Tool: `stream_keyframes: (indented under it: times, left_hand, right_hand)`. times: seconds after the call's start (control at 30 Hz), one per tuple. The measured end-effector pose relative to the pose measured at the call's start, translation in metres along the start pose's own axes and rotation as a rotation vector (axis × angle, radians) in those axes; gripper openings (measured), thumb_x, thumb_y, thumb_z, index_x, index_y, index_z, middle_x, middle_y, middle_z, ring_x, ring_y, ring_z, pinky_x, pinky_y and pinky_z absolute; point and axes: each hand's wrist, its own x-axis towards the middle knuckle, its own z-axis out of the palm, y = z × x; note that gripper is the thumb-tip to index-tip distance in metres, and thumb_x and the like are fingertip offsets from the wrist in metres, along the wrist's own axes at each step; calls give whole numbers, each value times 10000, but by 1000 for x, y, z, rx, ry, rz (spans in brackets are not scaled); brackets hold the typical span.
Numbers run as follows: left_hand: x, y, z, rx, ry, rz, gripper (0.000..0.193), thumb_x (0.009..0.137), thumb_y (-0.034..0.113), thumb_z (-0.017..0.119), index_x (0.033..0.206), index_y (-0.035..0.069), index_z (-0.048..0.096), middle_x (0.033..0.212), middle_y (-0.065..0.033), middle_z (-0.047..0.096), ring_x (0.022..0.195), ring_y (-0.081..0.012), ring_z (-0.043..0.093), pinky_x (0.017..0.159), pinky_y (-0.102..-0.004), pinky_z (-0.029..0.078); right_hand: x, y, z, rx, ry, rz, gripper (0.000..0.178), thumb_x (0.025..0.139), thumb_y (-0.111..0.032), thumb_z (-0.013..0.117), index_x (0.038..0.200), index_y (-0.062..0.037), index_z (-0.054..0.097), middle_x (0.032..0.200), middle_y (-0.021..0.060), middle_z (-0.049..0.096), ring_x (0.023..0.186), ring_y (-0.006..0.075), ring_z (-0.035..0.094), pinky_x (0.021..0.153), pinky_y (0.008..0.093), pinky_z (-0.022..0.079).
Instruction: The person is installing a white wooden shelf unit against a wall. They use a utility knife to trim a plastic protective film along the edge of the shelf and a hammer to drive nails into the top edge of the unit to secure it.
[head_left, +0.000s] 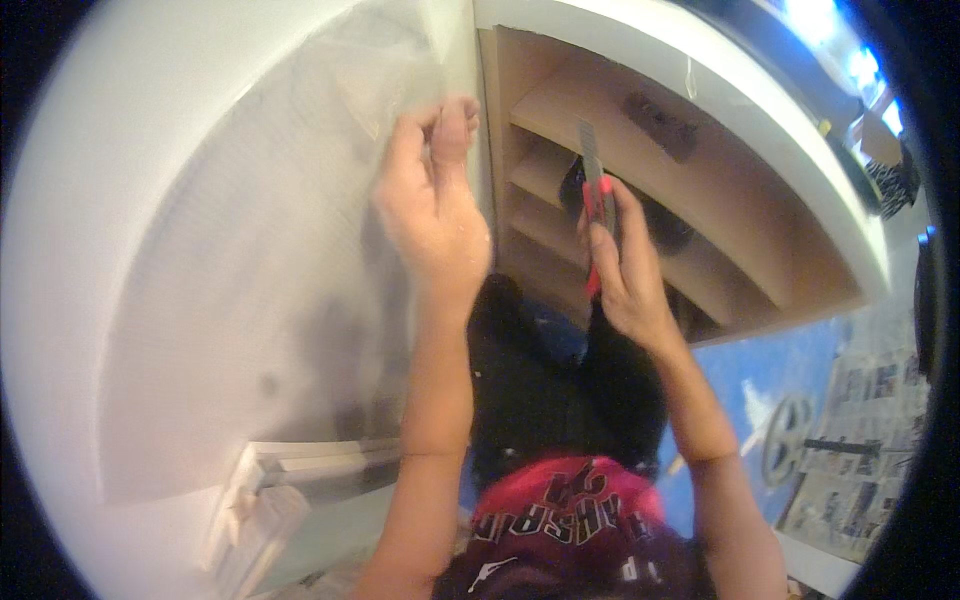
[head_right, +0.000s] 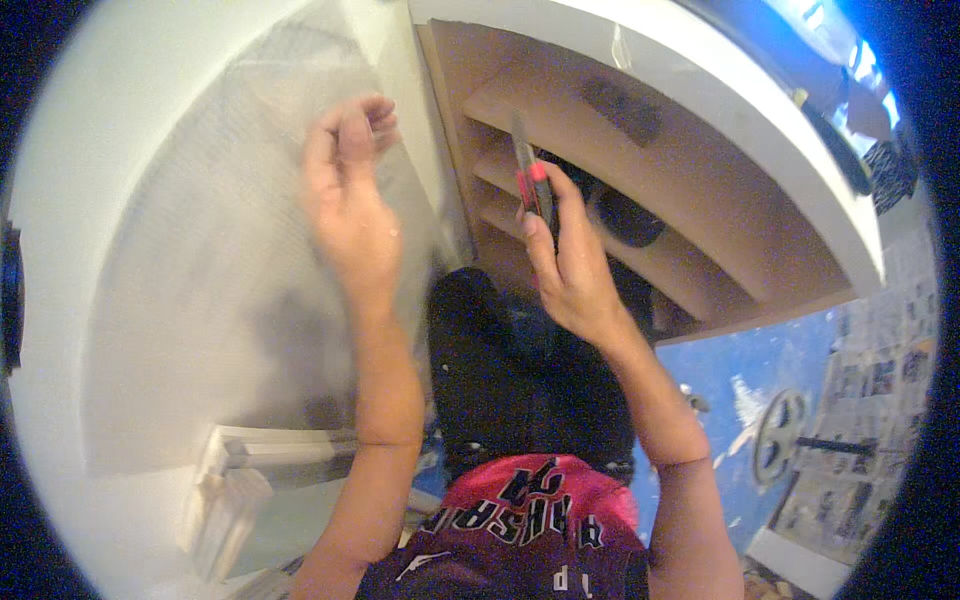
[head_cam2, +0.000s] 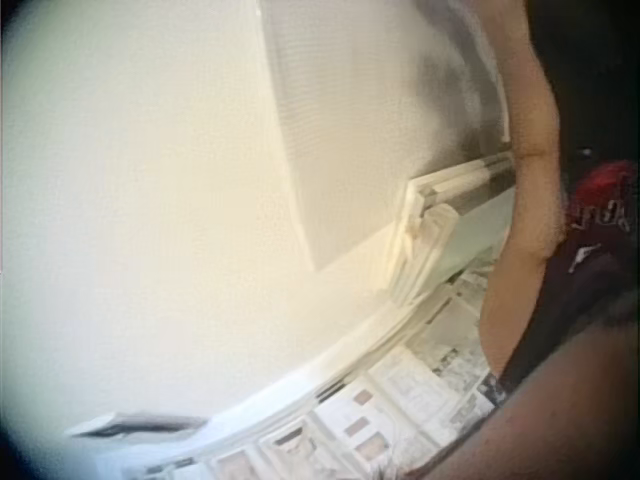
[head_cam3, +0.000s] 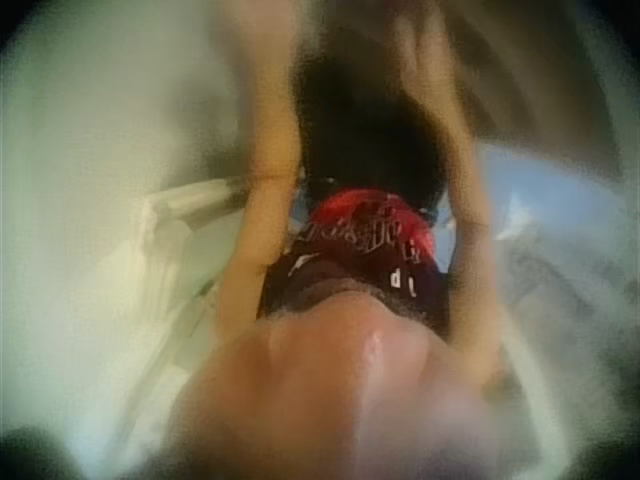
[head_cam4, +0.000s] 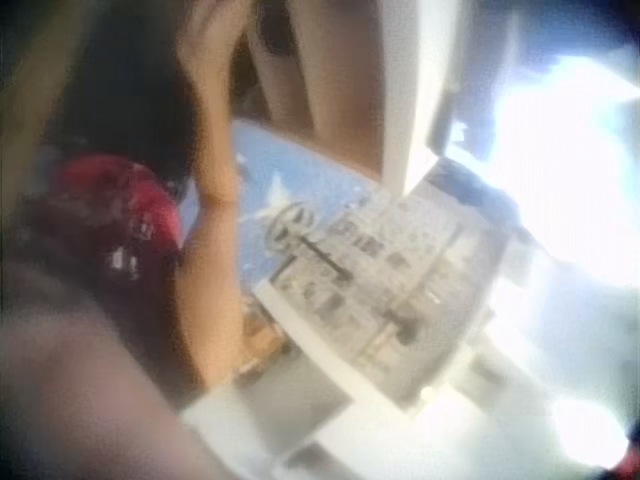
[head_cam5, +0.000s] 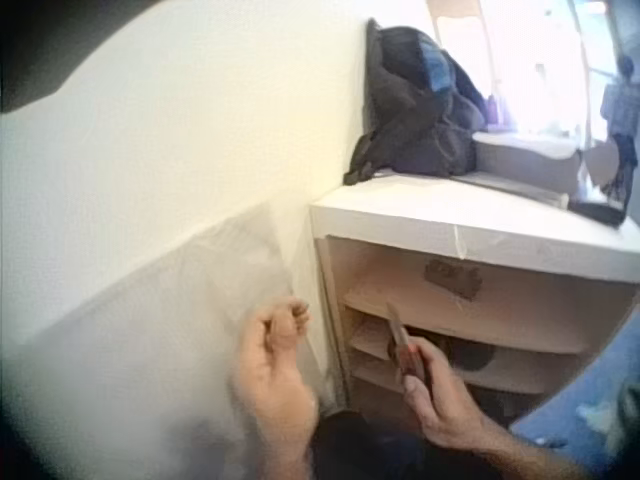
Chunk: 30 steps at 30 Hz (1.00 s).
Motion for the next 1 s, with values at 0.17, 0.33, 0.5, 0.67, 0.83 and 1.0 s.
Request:
stream_keyframes:
  times: [0.17, 0.33, 0.5, 0.67, 0.83, 1.0]
  left_hand:
    - [99, 70, 37, 749, -343, 687, 219, 971, 132, 614, 1080, -17, 732, 1082, -174, 737, 983, -244, 710, 840, -343, 555]
    - [158, 64, 69, 902, -852, 423, 473, 838, -82, 493, 1248, 5, 711, 1140, -287, 717, 1001, -320, 738, 905, -373, 557]
    - [168, 54, 71, 940, -983, 524, 512, 798, -78, 473, 1247, 9, 704, 1096, -297, 706, 977, -325, 740, 881, -373, 546]
    - [172, 58, 82, 1007, -1036, 524, 524, 772, -83, 478, 1236, 14, 702, 1047, -321, 681, 878, -311, 733, 820, -370, 534]
    - [173, 49, 75, 1063, -1032, 474, 557, 760, -89, 471, 1248, 38, 708, 1039, -336, 669, 813, -308, 706, 804, -380, 530]
    - [175, 59, 74, 1052, -1104, 469, 590, 749, -95, 451, 1260, 51, 709, 1059, -337, 676, 818, -314, 705, 803, -394, 533]
  right_hand:
    - [49, -15, 73, 763, 187, 118, 661, 1081, -289, 529, 1598, -30, 209, 1232, 144, 582, 863, 211, 686, 752, 348, 581]
    - [97, -74, 91, 1296, 454, 44, 686, 1091, -228, 492, 1614, -50, 85, 1094, 114, 557, 694, 175, 625, 565, 327, 579]
    - [115, -97, 104, 1456, 491, -70, 675, 1091, -161, 461, 1627, -80, 58, 1055, 106, 540, 668, 156, 596, 577, 337, 590]
    - [122, -91, 99, 1445, 527, -94, 682, 1088, -134, 455, 1631, -86, 46, 1038, 102, 533, 667, 144, 577, 564, 331, 577]
    - [133, -92, 107, 1521, 502, -56, 635, 1087, -124, 443, 1615, -83, 92, 1016, 91, 529, 670, 135, 565, 541, 327, 560]
    - [145, -91, 103, 1576, 472, -35, 513, 1073, -109, 466, 1528, -108, 229, 972, 57, 497, 720, 129, 543, 588, 295, 542]
